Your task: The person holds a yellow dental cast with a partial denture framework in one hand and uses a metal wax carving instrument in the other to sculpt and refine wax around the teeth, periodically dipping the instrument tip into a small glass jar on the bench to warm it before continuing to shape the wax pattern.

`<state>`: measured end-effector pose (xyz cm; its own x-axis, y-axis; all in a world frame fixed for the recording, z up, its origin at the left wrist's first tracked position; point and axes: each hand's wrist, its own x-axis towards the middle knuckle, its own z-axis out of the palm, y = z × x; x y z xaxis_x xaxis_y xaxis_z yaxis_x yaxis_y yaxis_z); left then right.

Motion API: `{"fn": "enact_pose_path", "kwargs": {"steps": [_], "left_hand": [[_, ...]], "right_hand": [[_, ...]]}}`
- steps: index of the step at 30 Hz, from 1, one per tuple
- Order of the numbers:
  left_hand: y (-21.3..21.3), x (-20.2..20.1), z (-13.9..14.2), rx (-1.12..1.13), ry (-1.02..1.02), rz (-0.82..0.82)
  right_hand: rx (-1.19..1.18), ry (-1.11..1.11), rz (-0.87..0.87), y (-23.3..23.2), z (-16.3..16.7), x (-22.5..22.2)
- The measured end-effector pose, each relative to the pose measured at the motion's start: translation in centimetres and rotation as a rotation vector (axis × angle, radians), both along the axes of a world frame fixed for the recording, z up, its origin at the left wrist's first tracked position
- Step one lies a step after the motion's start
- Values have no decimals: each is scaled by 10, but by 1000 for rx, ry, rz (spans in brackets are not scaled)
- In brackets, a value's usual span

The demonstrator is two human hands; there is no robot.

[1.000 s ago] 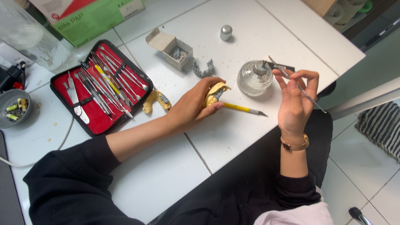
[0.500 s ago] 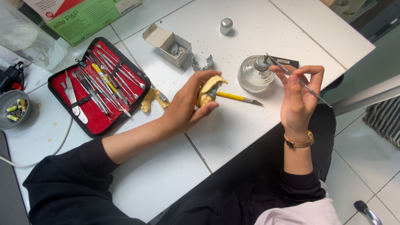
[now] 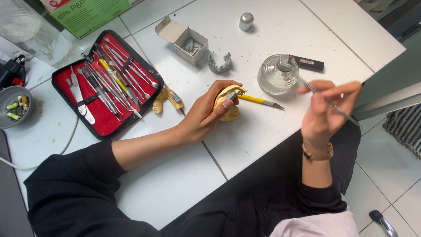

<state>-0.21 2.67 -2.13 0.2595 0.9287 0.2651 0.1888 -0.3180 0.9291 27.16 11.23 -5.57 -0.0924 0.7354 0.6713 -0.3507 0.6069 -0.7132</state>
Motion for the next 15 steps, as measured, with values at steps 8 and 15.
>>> {"fn": "enact_pose_path", "kwargs": {"steps": [8, 15], "left_hand": [[1, -1, -2, -63, -118, -12], [1, -1, 2, -71, -77, -15]], "right_hand": [[204, -553, 101, -79, 17, -20], [328, -746, -10, -85, 25, -36]]}}
